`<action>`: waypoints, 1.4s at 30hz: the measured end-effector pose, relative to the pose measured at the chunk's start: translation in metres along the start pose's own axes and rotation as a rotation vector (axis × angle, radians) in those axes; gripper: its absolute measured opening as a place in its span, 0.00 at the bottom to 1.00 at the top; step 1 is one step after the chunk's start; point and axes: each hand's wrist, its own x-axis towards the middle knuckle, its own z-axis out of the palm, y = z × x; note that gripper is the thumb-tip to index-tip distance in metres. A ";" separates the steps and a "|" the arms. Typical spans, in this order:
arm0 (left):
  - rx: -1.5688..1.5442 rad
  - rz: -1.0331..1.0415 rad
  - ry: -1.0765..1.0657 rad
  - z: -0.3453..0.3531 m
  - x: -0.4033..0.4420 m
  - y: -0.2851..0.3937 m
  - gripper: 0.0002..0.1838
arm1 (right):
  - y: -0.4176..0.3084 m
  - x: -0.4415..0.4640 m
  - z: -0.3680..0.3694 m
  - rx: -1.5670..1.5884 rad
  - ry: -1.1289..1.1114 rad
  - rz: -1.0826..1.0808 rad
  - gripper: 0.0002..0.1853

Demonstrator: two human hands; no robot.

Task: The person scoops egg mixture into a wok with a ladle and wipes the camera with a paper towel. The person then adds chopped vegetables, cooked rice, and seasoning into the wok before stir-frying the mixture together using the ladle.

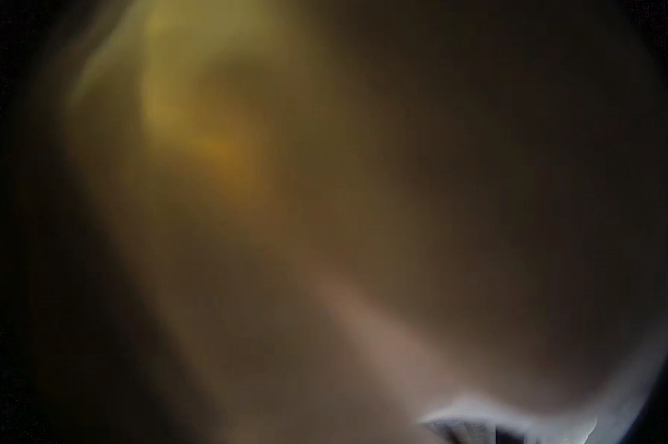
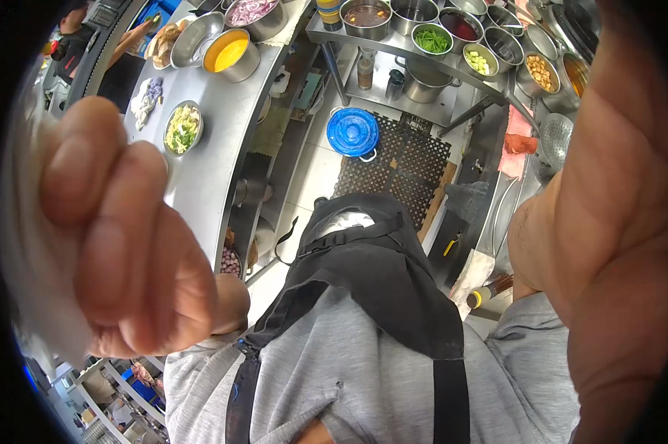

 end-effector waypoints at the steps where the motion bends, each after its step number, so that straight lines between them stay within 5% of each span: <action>1: -0.001 0.003 0.013 0.002 0.000 -0.003 0.11 | -0.001 0.000 -0.001 0.000 0.007 -0.001 0.51; 10: 0.093 0.230 0.109 0.017 -0.021 -0.010 0.09 | -0.008 0.003 -0.002 0.000 0.018 -0.018 0.51; 11: 0.112 -0.023 0.020 0.010 -0.019 0.013 0.11 | -0.008 0.003 -0.002 0.000 0.017 -0.021 0.51; 42: 0.097 0.100 0.052 0.033 -0.027 -0.038 0.16 | -0.014 0.000 0.019 0.092 -0.021 -0.020 0.51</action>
